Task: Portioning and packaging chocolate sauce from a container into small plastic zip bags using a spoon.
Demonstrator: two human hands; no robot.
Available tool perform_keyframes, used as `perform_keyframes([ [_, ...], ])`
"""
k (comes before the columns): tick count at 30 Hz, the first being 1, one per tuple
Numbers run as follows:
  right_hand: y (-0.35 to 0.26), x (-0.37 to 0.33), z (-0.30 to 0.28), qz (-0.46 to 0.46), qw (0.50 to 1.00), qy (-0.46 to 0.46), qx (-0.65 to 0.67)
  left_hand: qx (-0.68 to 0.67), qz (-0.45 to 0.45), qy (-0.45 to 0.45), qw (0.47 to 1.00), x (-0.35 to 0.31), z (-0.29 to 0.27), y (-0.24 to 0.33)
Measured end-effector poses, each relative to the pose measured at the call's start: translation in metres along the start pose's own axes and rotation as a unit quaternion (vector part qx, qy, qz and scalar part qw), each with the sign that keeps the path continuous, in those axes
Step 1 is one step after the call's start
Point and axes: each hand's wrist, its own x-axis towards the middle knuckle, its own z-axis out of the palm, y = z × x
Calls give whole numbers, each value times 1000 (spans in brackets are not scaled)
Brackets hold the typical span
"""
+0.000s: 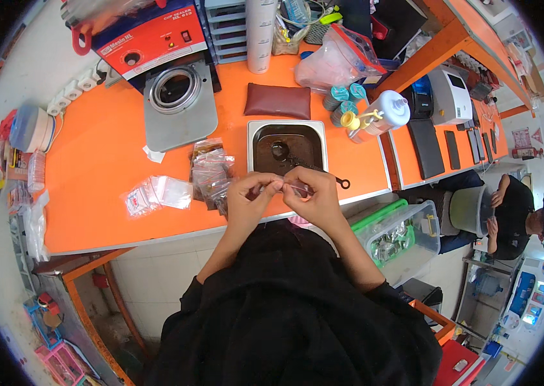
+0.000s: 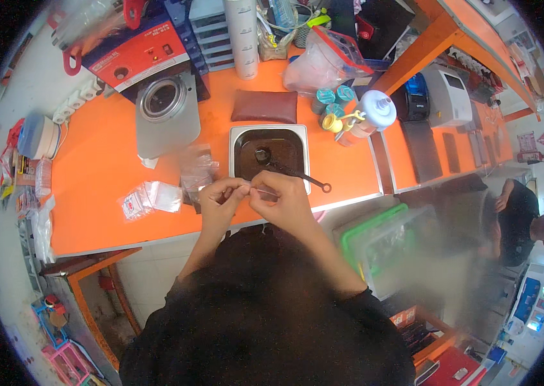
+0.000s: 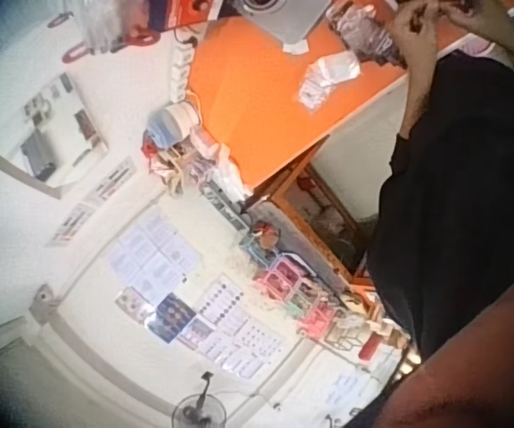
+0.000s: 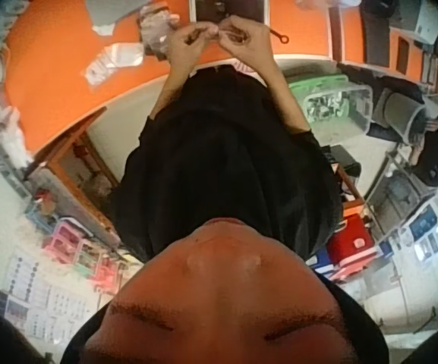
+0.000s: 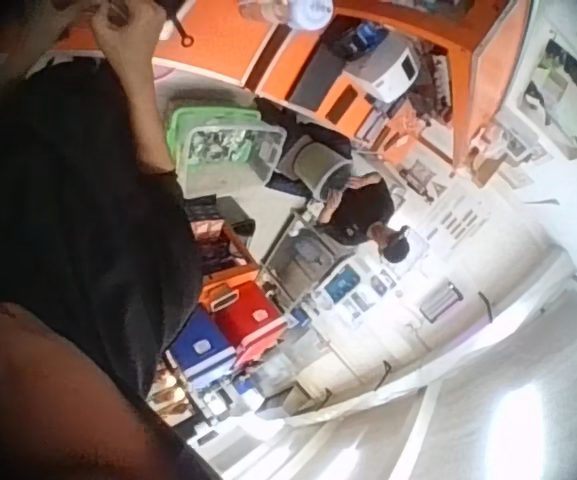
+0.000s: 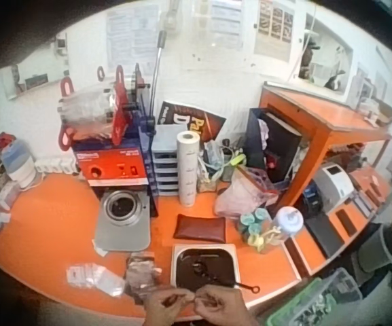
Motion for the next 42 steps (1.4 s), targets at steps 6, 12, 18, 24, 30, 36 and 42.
perform_keyframes([
  [6,7,-6,-3,19,994,-102,-35,116,11,26,993,-17,-24,3],
  [12,28,-14,-21,105,986,-129,-5,-70,-151,25,986,-40,-75,-22],
  [18,24,-14,-1,99,979,-176,11,175,-71,240,952,-33,-99,-105],
  [24,28,-19,1,100,983,-148,35,559,-54,431,707,-36,-154,-119],
  [30,27,-2,31,74,981,-180,1,579,-81,357,728,-54,-162,-111],
  [36,61,44,196,-201,933,-290,-75,248,22,504,827,-72,-149,-103],
  [42,139,125,348,-129,922,-101,-351,-284,-99,478,825,-89,-139,-60],
])
